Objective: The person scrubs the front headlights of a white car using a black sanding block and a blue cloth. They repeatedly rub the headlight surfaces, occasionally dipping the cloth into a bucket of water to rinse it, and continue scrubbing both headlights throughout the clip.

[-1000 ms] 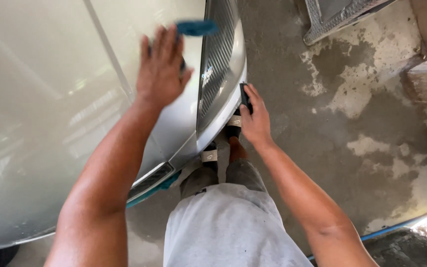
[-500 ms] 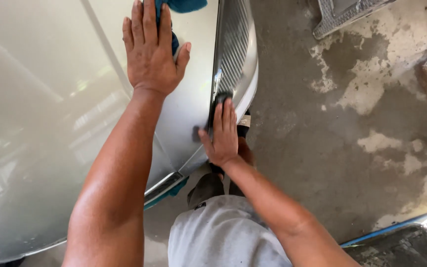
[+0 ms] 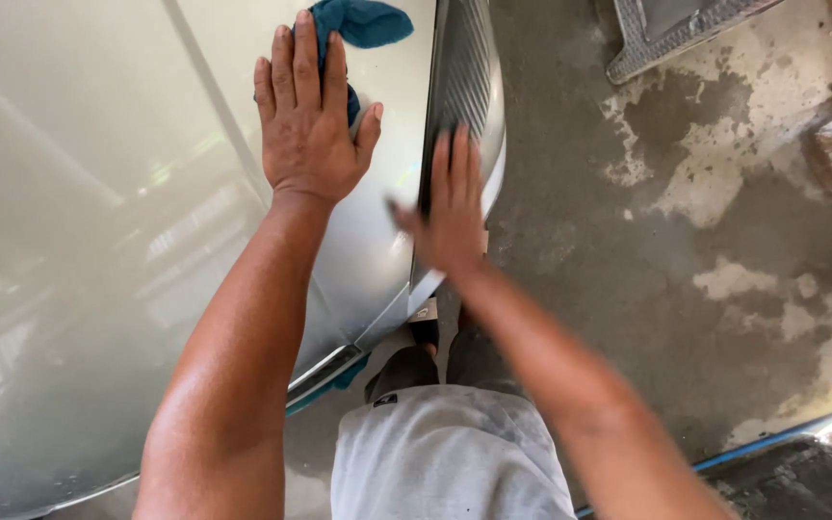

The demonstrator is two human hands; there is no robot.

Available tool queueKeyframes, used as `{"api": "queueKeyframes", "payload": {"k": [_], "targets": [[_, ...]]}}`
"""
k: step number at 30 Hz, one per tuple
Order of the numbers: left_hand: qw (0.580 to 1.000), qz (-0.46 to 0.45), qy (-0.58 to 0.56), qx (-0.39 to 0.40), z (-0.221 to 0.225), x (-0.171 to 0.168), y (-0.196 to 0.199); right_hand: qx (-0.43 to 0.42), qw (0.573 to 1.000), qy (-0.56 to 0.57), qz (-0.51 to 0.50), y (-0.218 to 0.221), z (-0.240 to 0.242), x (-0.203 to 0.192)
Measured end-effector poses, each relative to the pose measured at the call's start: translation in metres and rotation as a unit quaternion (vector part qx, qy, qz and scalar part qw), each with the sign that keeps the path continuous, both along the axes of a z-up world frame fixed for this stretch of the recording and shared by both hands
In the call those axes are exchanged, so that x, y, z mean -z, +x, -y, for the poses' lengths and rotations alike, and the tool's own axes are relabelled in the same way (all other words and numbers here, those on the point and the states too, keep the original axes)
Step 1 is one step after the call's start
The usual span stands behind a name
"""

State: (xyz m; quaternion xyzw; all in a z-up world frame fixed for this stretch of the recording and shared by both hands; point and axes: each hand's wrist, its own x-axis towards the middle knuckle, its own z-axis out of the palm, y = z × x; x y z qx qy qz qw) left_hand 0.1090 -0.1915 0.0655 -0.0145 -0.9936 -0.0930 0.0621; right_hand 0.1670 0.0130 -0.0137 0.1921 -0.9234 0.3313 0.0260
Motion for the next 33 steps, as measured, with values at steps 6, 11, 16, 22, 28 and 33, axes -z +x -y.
{"api": "queueKeyframes", "payload": {"k": [6, 11, 16, 22, 28, 33], "targets": [[1.0, 0.016, -0.006, 0.004, -0.003, 0.006, 0.001, 0.016, 0.997, 0.034, 0.072, -0.001, -0.003, 0.011], [1.0, 0.011, -0.021, 0.004, -0.002, -0.002, 0.002, 0.057, 0.997, 0.049, 0.01, -0.116, -0.008, 0.03], [1.0, 0.009, -0.007, -0.005, -0.003, 0.002, 0.001, 0.04, 0.998, -0.031, 0.036, 0.012, -0.009, 0.012], [1.0, 0.001, -0.029, 0.003, -0.003, 0.006, 0.003, 0.06, 0.995, -0.056, 0.055, -0.009, -0.011, 0.041], [0.999, 0.009, -0.035, 0.0, -0.002, -0.005, 0.0, 0.071, 0.995, -0.055, 0.042, -0.079, -0.02, 0.036], [1.0, -0.007, -0.025, -0.003, -0.001, 0.004, 0.006, -0.009, 0.991, -0.001, 0.13, 0.068, -0.021, 0.019]]}}
